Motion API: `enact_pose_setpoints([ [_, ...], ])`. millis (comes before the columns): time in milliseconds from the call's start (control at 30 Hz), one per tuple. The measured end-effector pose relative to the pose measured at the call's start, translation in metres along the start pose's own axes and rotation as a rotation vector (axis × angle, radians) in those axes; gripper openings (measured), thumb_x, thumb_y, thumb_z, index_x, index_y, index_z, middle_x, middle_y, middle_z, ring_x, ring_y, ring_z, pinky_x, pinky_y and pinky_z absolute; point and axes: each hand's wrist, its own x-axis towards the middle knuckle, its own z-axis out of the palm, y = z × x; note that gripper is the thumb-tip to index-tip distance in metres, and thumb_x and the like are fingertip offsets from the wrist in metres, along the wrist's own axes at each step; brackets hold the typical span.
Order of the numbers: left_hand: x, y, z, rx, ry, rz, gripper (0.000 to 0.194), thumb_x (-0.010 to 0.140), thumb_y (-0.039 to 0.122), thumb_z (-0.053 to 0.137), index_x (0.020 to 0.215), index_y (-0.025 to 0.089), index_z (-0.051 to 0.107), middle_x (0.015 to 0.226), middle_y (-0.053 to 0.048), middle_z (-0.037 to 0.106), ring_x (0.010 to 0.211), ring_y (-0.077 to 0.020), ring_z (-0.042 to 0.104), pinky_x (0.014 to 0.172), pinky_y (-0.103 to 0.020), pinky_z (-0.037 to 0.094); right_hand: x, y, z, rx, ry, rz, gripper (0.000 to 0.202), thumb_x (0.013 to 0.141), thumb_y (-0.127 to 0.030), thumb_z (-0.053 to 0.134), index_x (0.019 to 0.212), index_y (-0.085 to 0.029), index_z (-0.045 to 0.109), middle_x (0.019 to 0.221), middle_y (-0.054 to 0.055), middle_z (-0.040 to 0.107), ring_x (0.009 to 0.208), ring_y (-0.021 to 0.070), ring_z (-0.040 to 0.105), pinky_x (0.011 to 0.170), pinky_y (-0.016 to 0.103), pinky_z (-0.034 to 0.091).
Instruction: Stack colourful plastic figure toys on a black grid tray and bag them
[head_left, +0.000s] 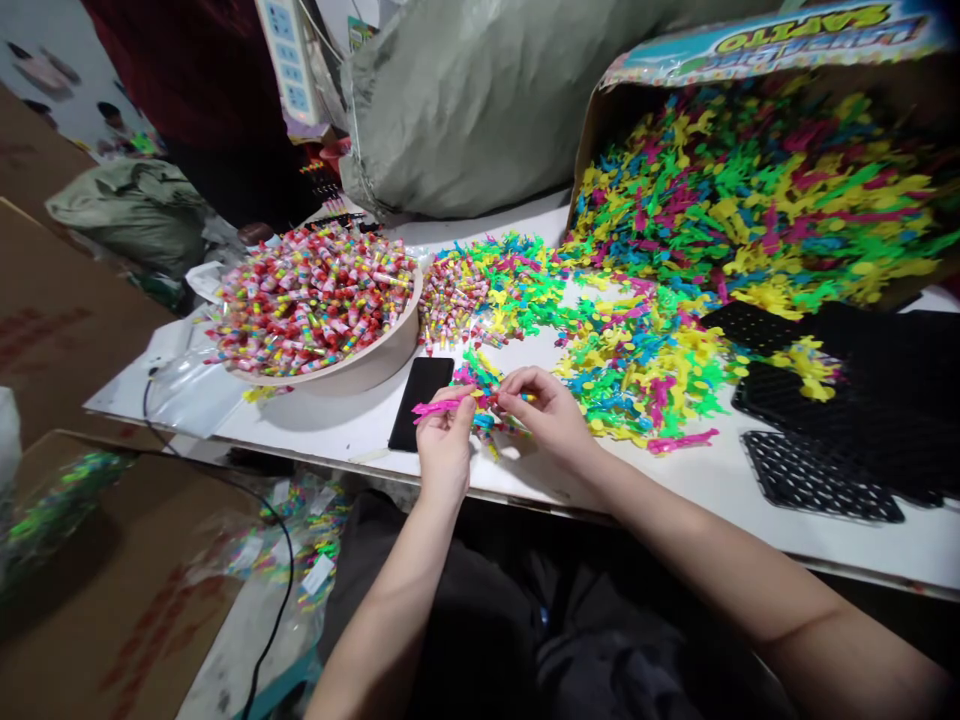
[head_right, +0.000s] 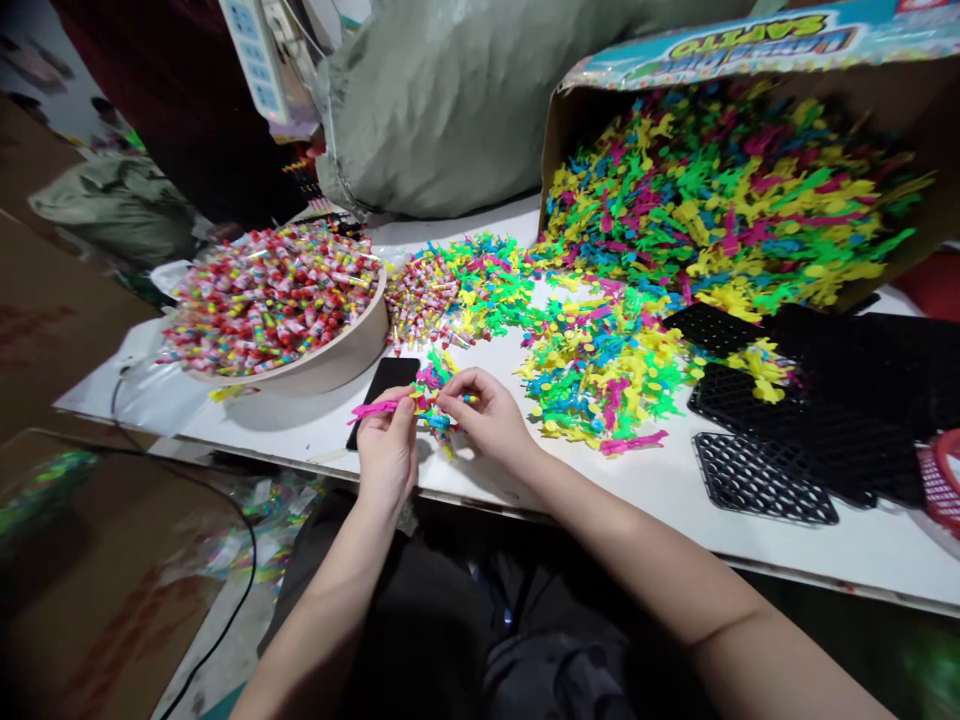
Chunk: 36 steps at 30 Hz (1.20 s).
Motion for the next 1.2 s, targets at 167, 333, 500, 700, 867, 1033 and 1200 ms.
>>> enact_pose_setpoints([
  [167, -0.003, -0.001, 0.001, -0.005, -0.005, 0.005, 0.019, 0.071, 0.031, 0.065, 0.082, 0.016, 0.064, 0.086, -0.003, 0.060, 0.083, -0.0118, 0.057, 0.079, -0.025, 0.045, -0.002, -0.003, 0.002, -0.095, -0.015, -0.047, 0.014, 0.076, -0.029, 0.061, 0.074, -0.020, 0.052, 0.076, 0.000, 0.054, 0.073, 0.0120, 0.052, 0.064, 0.025, 0.045],
  [333, -0.004, -0.005, 0.000, 0.001, 0.002, -0.024, 0.022, 0.071, 0.034, 0.065, 0.082, 0.015, 0.063, 0.086, -0.004, 0.062, 0.084, -0.0129, 0.058, 0.082, -0.027, 0.045, -0.003, 0.000, 0.002, -0.160, -0.014, -0.047, 0.011, 0.076, -0.026, 0.059, 0.075, -0.019, 0.051, 0.076, 0.000, 0.054, 0.073, 0.0121, 0.052, 0.064, 0.025, 0.045],
  [500, -0.003, -0.005, -0.001, 0.043, 0.001, -0.062, 0.023, 0.073, 0.035, 0.062, 0.086, 0.015, 0.061, 0.084, -0.004, 0.062, 0.080, -0.0124, 0.059, 0.077, -0.026, 0.046, -0.002, 0.005, 0.001, -0.230, -0.038, 0.029, 0.011, 0.078, -0.031, 0.056, 0.079, -0.021, 0.052, 0.078, 0.000, 0.055, 0.071, 0.0121, 0.053, 0.063, 0.025, 0.045],
  [700, 0.016, 0.008, -0.009, 0.186, -0.070, -0.037, 0.022, 0.072, 0.032, 0.062, 0.087, 0.015, 0.060, 0.076, -0.001, 0.060, 0.069, -0.0088, 0.056, 0.067, -0.020, 0.044, 0.003, 0.011, 0.002, -0.383, -0.171, 0.002, 0.024, 0.081, -0.033, 0.051, 0.103, -0.023, 0.055, 0.103, 0.003, 0.059, 0.095, 0.0161, 0.054, 0.084, 0.030, 0.042],
  [867, 0.027, 0.011, -0.015, 0.078, -0.027, -0.122, 0.037, 0.073, 0.033, 0.058, 0.106, 0.016, 0.053, 0.086, -0.002, 0.058, 0.067, -0.0074, 0.056, 0.068, -0.021, 0.045, 0.013, 0.020, -0.013, -0.607, 0.100, -0.065, 0.025, 0.080, -0.038, 0.051, 0.092, -0.020, 0.063, 0.092, 0.005, 0.060, 0.087, 0.0182, 0.054, 0.078, 0.032, 0.042],
  [1033, 0.028, 0.015, -0.025, 0.107, 0.156, 0.008, 0.023, 0.076, 0.028, 0.051, 0.095, 0.016, 0.055, 0.083, 0.000, 0.056, 0.060, -0.0044, 0.053, 0.065, -0.018, 0.043, 0.017, 0.031, -0.022, -0.993, 0.262, -0.113, 0.022, 0.078, -0.039, 0.056, 0.080, -0.021, 0.068, 0.089, 0.006, 0.059, 0.091, 0.0221, 0.048, 0.085, 0.039, 0.033],
  [1200, 0.028, 0.018, -0.037, 0.147, 0.169, 0.020, 0.021, 0.075, 0.028, 0.050, 0.090, 0.016, 0.056, 0.080, -0.001, 0.056, 0.060, -0.0057, 0.052, 0.063, -0.019, 0.043, 0.017, 0.025, -0.025, -1.212, 0.074, -0.095, 0.026, 0.081, -0.042, 0.052, 0.087, -0.024, 0.069, 0.099, 0.006, 0.059, 0.095, 0.0228, 0.045, 0.085, 0.038, 0.030],
])
